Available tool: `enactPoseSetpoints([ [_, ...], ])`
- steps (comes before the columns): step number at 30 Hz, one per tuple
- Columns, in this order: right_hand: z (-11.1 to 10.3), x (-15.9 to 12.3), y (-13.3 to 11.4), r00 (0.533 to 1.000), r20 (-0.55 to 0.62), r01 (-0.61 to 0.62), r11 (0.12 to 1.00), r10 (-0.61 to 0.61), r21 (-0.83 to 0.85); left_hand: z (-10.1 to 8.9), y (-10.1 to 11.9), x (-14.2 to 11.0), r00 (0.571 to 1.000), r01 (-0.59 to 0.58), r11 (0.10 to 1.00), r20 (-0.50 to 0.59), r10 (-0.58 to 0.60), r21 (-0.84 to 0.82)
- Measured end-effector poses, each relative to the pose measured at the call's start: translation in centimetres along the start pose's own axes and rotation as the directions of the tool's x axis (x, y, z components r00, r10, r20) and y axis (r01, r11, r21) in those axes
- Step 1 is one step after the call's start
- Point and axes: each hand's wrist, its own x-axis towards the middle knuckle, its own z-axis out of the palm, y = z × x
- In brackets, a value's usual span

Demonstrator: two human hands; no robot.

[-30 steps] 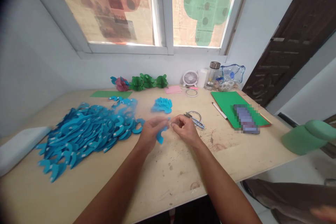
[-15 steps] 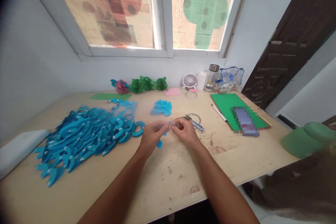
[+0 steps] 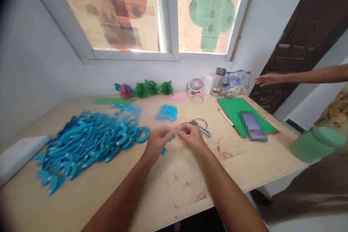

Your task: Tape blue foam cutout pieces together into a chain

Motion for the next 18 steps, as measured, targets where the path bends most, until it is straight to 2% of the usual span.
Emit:
enactPoseSetpoints([
  [9, 0.01, -0.01, -0.12, 1.0, -0.014, -0.027, 0.999, 0.028, 0.04, 0.02, -0.18, -0.01, 0.999, 0.002, 1.0, -0.045, -0.003, -0.028],
  [18, -0.08, 0.05, 0.1, 0.999, -0.024, -0.032, 0.999, 0.033, 0.038, 0.07, -0.49, -0.03, 0.996, -0.078, 0.994, -0.035, 0.08, 0.078],
])
